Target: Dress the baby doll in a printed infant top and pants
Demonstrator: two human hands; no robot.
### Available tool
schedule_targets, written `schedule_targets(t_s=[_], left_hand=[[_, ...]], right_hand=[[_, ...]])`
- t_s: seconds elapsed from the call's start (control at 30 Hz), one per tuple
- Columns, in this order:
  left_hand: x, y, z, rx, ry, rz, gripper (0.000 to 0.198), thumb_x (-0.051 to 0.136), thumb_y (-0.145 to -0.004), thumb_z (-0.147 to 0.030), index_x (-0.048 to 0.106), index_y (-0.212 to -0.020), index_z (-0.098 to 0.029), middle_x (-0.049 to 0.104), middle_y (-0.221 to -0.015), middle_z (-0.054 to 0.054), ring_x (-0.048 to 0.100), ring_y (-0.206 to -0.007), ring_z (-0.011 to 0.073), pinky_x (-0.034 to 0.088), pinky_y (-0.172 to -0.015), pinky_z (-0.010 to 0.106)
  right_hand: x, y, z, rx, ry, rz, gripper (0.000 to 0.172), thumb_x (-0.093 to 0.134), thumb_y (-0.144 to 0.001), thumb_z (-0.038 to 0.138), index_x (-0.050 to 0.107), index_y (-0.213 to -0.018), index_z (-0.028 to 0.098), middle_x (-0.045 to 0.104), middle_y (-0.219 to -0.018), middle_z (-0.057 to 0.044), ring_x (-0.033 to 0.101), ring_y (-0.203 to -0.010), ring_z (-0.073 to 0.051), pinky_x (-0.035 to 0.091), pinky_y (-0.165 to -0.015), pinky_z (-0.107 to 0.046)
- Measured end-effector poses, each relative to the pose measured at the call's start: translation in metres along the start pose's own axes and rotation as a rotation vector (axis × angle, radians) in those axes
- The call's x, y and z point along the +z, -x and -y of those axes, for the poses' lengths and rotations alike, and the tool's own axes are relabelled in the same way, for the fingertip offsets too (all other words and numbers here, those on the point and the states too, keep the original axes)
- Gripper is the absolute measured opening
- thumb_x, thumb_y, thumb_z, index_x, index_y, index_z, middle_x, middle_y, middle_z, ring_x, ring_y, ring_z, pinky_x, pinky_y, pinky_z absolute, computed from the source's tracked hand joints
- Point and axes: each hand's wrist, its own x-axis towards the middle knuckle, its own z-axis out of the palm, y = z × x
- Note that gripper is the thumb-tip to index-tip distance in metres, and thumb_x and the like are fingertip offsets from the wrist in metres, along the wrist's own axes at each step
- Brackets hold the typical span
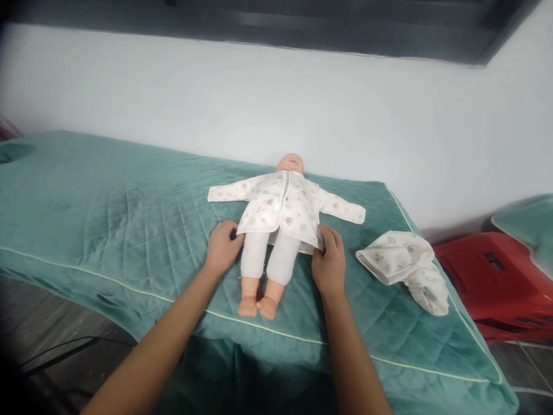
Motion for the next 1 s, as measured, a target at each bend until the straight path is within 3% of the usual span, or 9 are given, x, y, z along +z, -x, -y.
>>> schedule_targets(t_s=[0.17, 0.3, 0.5, 0.63, 0.77, 0.87, 1.0], left_hand=[[0.0, 0.001, 0.001, -0.048, 0.067, 0.005, 0.004, 0.057, -0.084, -0.02, 0.058, -0.086, -0.023, 0.067, -0.088, 0.004, 0.059, -0.089, 0.0244, 0.043, -0.082, 0.037], [0.0, 0.001, 0.004, -0.055, 0.231, 0.048, 0.019, 0.056, -0.081, -0.016, 0.06, -0.098, -0.024, 0.071, -0.097, 0.003, 0.065, -0.095, 0.0233, 0.047, -0.089, 0.039], [-0.001, 0.002, 0.006, -0.032, 0.426, 0.028, 0.04, 0.049, -0.072, -0.002, 0.061, -0.105, -0.021, 0.071, -0.1, 0.005, 0.067, -0.097, 0.0209, 0.051, -0.09, 0.037], [0.0, 0.0, 0.008, -0.099, 0.549, 0.012, 0.035, 0.05, -0.076, -0.004, 0.062, -0.105, -0.02, 0.072, -0.1, 0.006, 0.069, -0.096, 0.0202, 0.052, -0.089, 0.036], [0.004, -0.016, 0.003, -0.26, 0.932, 0.092, 0.028, 0.064, -0.084, -0.02, 0.064, -0.112, -0.02, 0.071, -0.122, 0.008, 0.066, -0.115, 0.0217, 0.05, -0.103, 0.036], [0.011, -0.039, -0.007, -0.463, 1.274, 0.205, 0.032, 0.07, -0.086, -0.032, 0.068, -0.113, -0.016, 0.072, -0.123, 0.011, 0.067, -0.115, 0.0247, 0.051, -0.104, 0.037], [0.028, -0.071, -0.021, -0.637, 1.555, 0.43, 0.04, 0.064, -0.092, -0.039, 0.067, -0.12, -0.01, 0.075, -0.115, 0.016, 0.071, -0.109, 0.0268, 0.055, -0.101, 0.039]], right_hand=[[0.001, 0.001, -0.004, 0.01, -0.016, 0.017, 0.059, 0.046, -0.077, 0.007, 0.059, -0.133, 0.02, 0.06, -0.136, -0.013, 0.056, -0.126, -0.028, 0.054, -0.098, -0.049], [0.001, 0.001, -0.006, 0.007, -0.047, 0.029, 0.061, 0.047, -0.077, 0.007, 0.057, -0.135, 0.02, 0.058, -0.139, -0.013, 0.054, -0.131, -0.028, 0.055, -0.096, -0.048], [0.0, 0.002, -0.003, 0.017, -0.168, 0.066, 0.067, 0.046, -0.07, 0.003, 0.059, -0.132, 0.023, 0.054, -0.146, -0.01, 0.048, -0.139, -0.027, 0.046, -0.11, -0.052], [-0.003, 0.001, -0.006, 0.278, -0.558, 0.016, 0.064, 0.055, -0.067, 0.006, 0.062, -0.127, 0.027, 0.057, -0.145, -0.004, 0.048, -0.139, -0.025, 0.039, -0.119, -0.05], [0.003, -0.021, -0.017, 0.647, -0.993, -0.058, 0.028, 0.071, -0.079, 0.03, 0.066, -0.105, 0.024, 0.071, -0.123, -0.006, 0.062, -0.126, -0.023, 0.041, -0.12, -0.043], [0.015, -0.051, -0.023, 0.747, -1.104, 0.095, 0.025, 0.063, -0.088, 0.046, 0.066, -0.097, 0.023, 0.074, -0.114, -0.01, 0.064, -0.123, -0.025, 0.051, -0.112, -0.046], [0.036, -0.085, -0.018, 0.747, -1.22, 0.308, 0.029, 0.052, -0.094, 0.044, 0.068, -0.107, 0.023, 0.075, -0.116, -0.007, 0.062, -0.126, -0.024, 0.052, -0.11, -0.047]])
